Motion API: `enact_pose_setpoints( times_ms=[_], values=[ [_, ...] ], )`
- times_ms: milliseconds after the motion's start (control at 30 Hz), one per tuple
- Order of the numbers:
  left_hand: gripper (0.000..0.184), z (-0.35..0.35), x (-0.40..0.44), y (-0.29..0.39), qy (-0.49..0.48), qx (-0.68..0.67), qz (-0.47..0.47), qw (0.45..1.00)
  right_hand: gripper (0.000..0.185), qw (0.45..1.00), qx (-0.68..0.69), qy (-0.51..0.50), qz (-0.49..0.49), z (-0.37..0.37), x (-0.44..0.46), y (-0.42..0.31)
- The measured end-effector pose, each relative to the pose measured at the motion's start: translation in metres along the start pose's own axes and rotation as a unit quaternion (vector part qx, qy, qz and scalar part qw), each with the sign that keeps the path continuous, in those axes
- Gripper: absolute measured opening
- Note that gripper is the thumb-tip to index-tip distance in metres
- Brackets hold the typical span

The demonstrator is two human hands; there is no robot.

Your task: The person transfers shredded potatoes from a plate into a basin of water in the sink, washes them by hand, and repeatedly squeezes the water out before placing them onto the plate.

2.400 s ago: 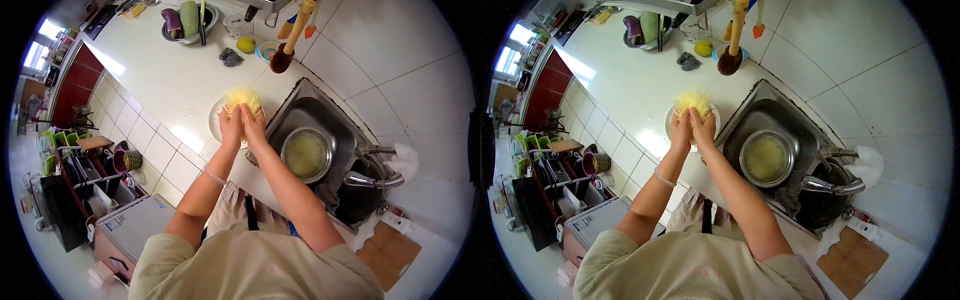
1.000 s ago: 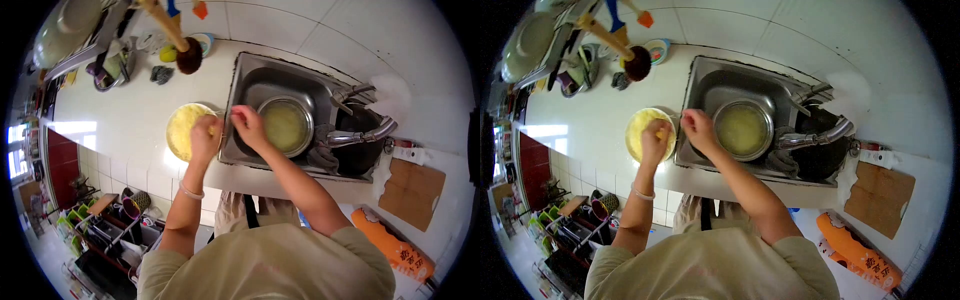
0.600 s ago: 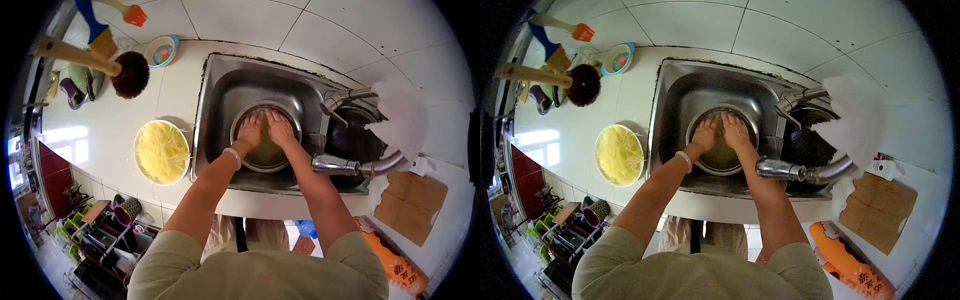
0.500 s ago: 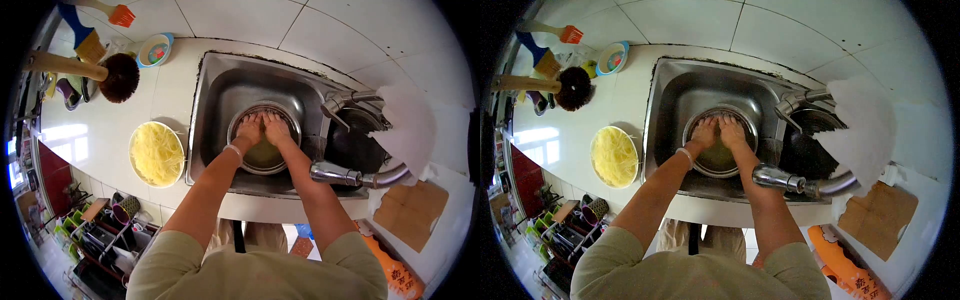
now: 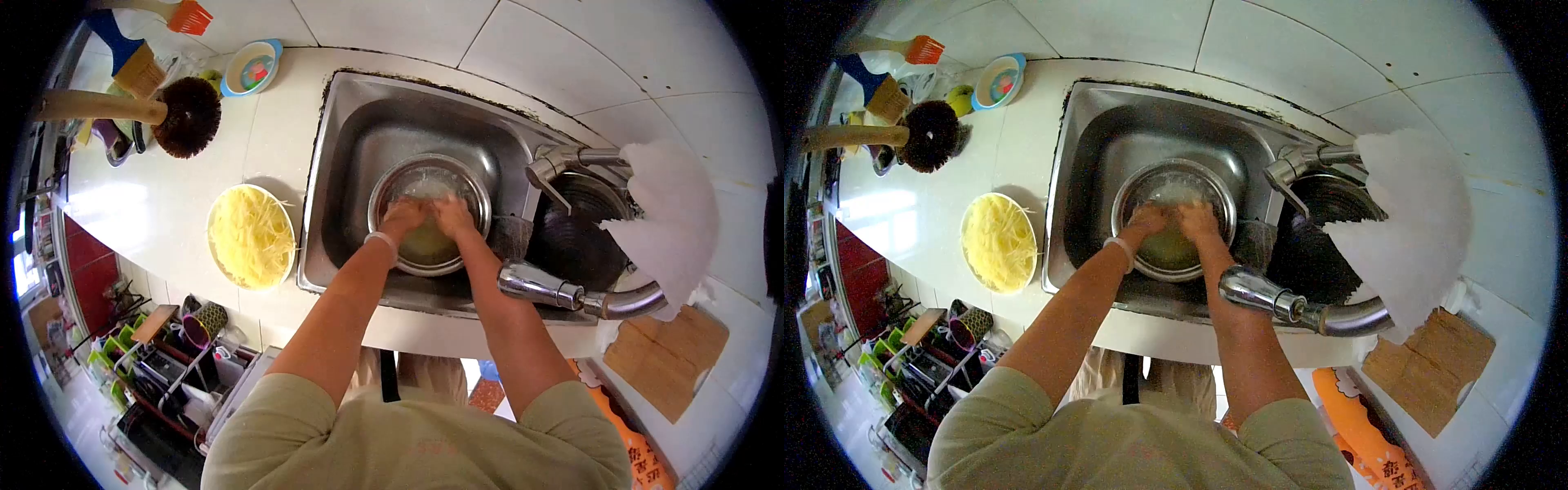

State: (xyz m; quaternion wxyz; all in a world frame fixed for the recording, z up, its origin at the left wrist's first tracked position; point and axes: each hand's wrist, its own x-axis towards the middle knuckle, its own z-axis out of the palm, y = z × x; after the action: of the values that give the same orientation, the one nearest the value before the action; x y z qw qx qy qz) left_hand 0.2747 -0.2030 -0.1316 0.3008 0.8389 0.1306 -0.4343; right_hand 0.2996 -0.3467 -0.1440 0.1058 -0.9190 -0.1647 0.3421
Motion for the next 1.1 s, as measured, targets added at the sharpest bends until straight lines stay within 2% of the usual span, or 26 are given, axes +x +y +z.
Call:
enact_pose_setpoints(
  times_ms=[100,167,233,300,367,400,433,467,500,533,567,600,667,800,900,967,1033,1067,1100],
  values=[
    [0.051,0.013,0.0,-0.006,-0.027,-0.001,0.006,1.0,0.032,0.997,0.014,0.051,-0.049,0.032,0.003,0.016],
    [0.052,0.038,0.019,-0.022,-0.046,-0.014,0.009,0.999,0.037,1.0,0.013,0.013,-0.014,0.031,-0.005,0.01],
    [0.055,0.067,0.055,-0.044,-0.063,-0.129,0.053,0.988,0.039,0.998,0.056,0.01,0.021,0.035,-0.008,0.004],
    [0.053,0.079,0.064,-0.042,-0.042,-0.12,0.035,0.991,0.042,0.994,0.099,0.01,0.056,0.037,-0.007,0.005],
    [0.052,0.081,0.062,-0.039,-0.02,-0.112,0.015,0.993,0.044,0.978,0.187,-0.062,0.069,0.041,-0.005,0.009],
    [0.048,0.063,0.036,-0.028,-0.046,-0.25,-0.041,0.966,0.044,0.978,0.186,-0.063,0.069,0.041,-0.009,0.004],
    [0.043,0.054,0.019,-0.022,-0.071,-0.382,-0.097,0.916,0.044,0.947,0.291,-0.049,0.13,0.038,-0.017,-0.006],
    [0.043,0.059,0.013,-0.022,-0.07,-0.382,-0.098,0.916,0.044,0.925,0.342,-0.043,0.159,0.036,-0.02,-0.012],
    [0.043,0.065,0.011,-0.022,-0.086,-0.569,-0.076,0.814,0.044,0.9,0.392,-0.035,0.188,0.036,-0.021,-0.016],
    [0.044,0.071,0.007,-0.022,-0.112,-0.729,-0.066,0.672,0.043,0.791,0.553,-0.051,0.256,0.034,-0.021,-0.019],
    [0.043,0.074,0.008,-0.02,-0.123,-0.77,-0.065,0.623,0.042,0.648,0.691,-0.066,0.313,0.033,-0.022,-0.023],
    [0.042,0.078,0.007,-0.015,-0.113,-0.779,-0.071,0.613,0.042,0.648,0.69,-0.067,0.314,0.031,-0.027,-0.027],
    [0.04,0.083,0.005,-0.003,-0.036,-0.76,-0.098,0.642,0.04,0.593,0.742,-0.041,0.31,0.025,-0.036,-0.035],
    [0.036,0.092,0.005,0.009,0.118,-0.71,-0.108,0.686,0.04,0.581,0.761,0.021,0.287,0.017,-0.052,-0.052],
    [0.033,0.089,-0.014,0.022,0.181,-0.663,-0.083,0.722,0.041,0.621,0.74,0.073,0.247,-0.01,-0.075,-0.073],
    [0.032,0.069,-0.045,0.033,0.217,-0.623,-0.065,0.749,0.042,0.59,0.772,0.119,0.207,-0.026,-0.088,-0.084],
    [0.031,0.022,-0.107,0.059,0.186,-0.661,-0.018,0.727,0.045,0.596,0.772,0.113,0.189,-0.049,-0.104,-0.095],
    [0.028,0.005,-0.131,0.073,0.233,-0.654,-0.046,0.718,0.044,0.601,0.769,0.133,0.172,-0.057,-0.109,-0.1],
    [0.028,0.009,-0.133,0.074,0.236,-0.657,-0.046,0.715,0.043,0.606,0.765,0.153,0.156,-0.064,-0.116,-0.104]
  ],
)
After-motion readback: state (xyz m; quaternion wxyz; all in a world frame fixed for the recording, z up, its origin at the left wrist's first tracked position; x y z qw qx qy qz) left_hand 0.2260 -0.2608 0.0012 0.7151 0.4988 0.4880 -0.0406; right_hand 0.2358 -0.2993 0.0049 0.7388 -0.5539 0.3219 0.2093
